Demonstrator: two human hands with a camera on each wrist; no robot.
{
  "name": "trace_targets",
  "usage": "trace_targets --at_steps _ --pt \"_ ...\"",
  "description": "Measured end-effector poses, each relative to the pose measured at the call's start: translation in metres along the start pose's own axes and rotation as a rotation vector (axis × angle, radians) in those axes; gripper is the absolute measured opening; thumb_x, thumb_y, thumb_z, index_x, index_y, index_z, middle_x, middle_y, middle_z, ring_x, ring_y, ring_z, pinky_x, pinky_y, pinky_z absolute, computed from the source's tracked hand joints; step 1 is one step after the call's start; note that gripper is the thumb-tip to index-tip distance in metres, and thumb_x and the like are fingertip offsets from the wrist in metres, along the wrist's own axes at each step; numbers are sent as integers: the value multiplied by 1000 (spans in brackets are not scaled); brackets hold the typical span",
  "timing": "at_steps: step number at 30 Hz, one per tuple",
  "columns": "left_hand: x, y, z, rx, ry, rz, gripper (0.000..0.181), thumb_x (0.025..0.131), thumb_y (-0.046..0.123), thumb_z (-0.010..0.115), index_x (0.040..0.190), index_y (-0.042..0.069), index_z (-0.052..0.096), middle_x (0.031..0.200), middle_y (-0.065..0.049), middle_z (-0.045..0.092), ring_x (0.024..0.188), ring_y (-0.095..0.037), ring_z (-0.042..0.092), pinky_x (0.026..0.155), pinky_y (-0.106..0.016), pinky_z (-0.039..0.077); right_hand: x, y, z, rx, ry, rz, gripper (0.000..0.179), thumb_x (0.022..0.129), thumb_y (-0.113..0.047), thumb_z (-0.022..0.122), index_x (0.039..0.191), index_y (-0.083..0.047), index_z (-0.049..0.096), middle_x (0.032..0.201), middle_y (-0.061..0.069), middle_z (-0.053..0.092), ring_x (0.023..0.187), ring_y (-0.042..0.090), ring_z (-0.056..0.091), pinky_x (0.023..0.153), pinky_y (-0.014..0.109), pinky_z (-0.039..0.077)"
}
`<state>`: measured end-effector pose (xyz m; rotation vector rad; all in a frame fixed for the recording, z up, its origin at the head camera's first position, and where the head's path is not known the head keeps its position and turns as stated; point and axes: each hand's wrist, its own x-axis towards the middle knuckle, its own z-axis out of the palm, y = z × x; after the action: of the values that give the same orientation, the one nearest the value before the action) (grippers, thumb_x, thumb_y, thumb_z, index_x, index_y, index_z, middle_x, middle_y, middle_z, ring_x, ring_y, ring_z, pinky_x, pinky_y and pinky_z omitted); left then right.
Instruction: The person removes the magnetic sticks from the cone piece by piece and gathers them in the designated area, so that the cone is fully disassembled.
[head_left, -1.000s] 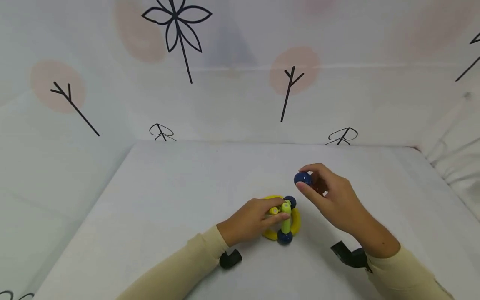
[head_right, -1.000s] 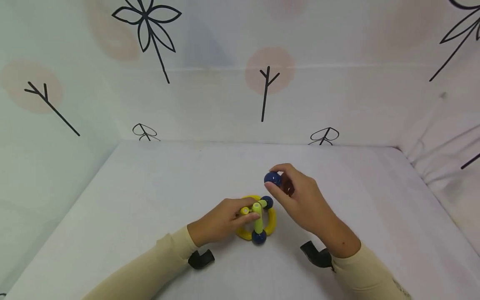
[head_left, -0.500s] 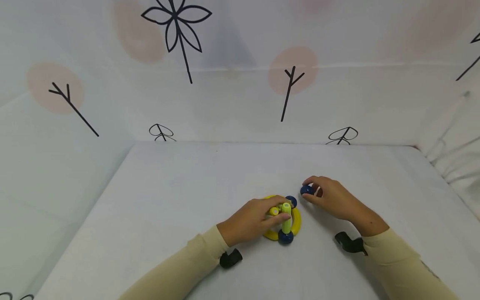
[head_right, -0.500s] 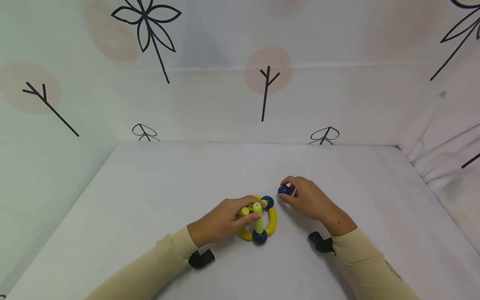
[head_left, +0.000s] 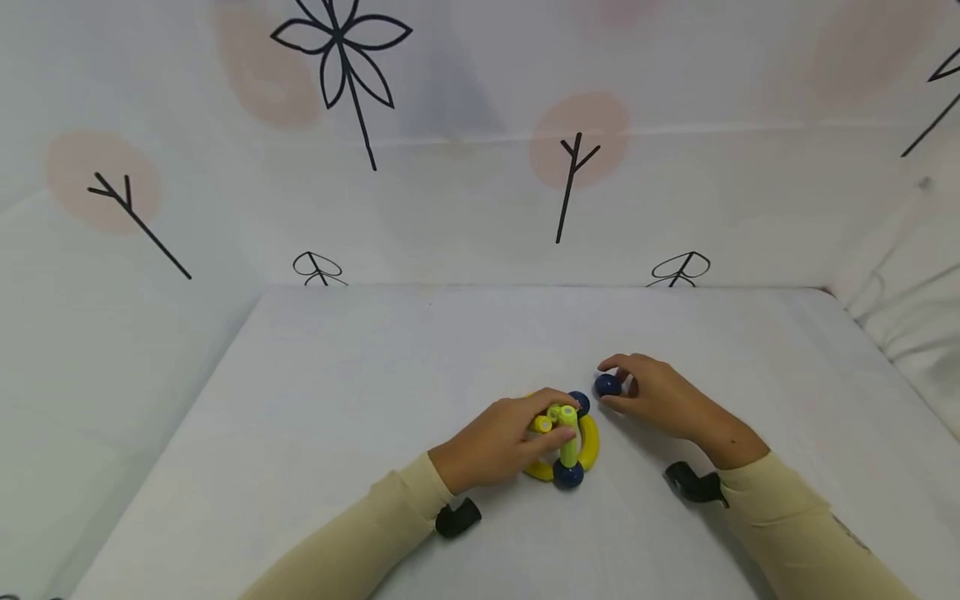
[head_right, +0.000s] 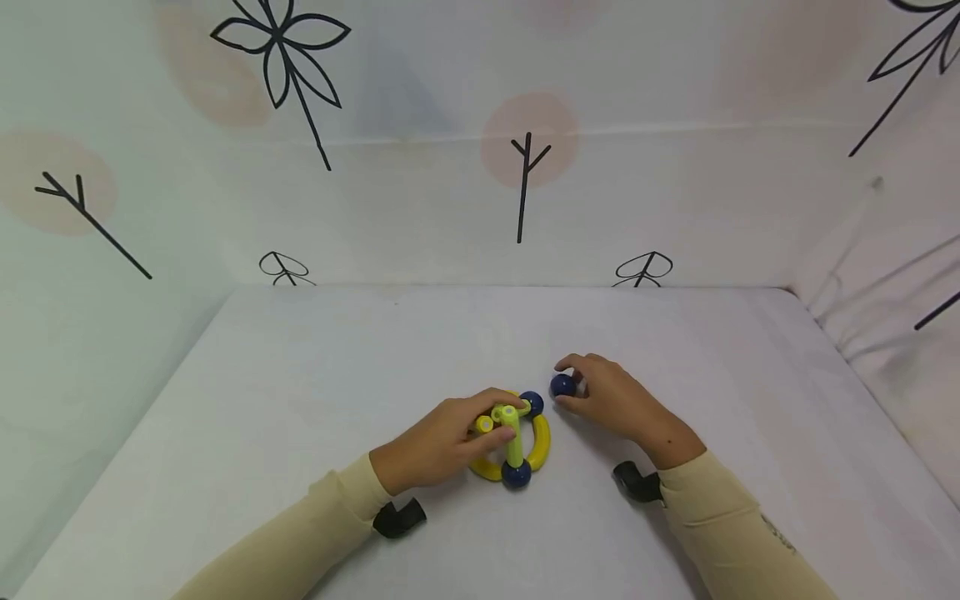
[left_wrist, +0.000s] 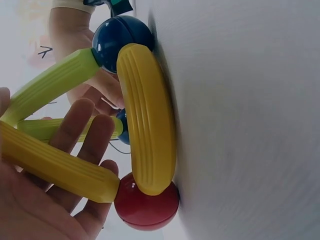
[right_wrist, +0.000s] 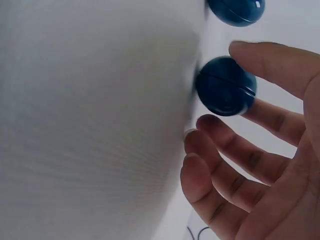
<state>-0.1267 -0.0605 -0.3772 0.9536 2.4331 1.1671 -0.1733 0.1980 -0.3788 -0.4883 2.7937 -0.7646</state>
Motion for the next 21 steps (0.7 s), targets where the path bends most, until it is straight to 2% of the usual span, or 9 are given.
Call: trace_targets --at_steps 5,8,11,13,15,17,21 --pt "-1 0 -2 37 12 19 48 102 52 48 141 25 51 115 10 65 91 1 60 81 -17 49 -4 -5 -3 -63 20 7 49 89 -27 76 130 -7 60 114 18 64 93 25 61 76 40 56" --pt "-2 0 -2 49 15 30 48 102 52 49 141 24 51 114 10 66 89 1 60 80 -17 49 -8 -12 -5 -89 84 -22 43 90 -26 75 127 -7 63 114 16 63 97 27 61 77 42 56" --pt "-2 -2 -2 52 13 38 48 102 51 49 141 23 51 111 11 67 88 1 59 78 -17 49 -12 -20 -6 -61 171 -105 31 90 -18 75 118 -8 68 105 9 65 90 22 59 72 34 53" --pt "-2 -3 -1 53 13 49 47 102 50 49 140 23 51 111 11 67 88 2 60 78 -16 50 -16 -26 -6 9 187 -187 21 90 -13 74 110 -9 69 96 3 65 83 16 57 68 28 51" --pt "-2 -3 -1 54 15 66 46 103 49 49 140 23 51 110 11 68 88 3 60 78 -16 50 -20 -32 -7 106 150 -274 13 92 -10 72 104 -13 70 90 -1 66 78 11 56 66 24 50" --pt "-2 -4 -2 55 17 89 44 103 48 50 140 23 51 109 10 68 87 3 61 79 -16 50 -25 -36 -9 213 77 -347 10 94 -10 69 102 -16 68 89 -2 67 77 9 58 67 23 51" --pt "-1 -6 -4 46 -2 120 43 102 44 53 139 22 51 109 10 69 89 4 61 82 -19 53 -32 -44 -11 335 -34 -401 3 97 -15 65 99 -17 64 90 0 67 79 9 61 71 24 52"
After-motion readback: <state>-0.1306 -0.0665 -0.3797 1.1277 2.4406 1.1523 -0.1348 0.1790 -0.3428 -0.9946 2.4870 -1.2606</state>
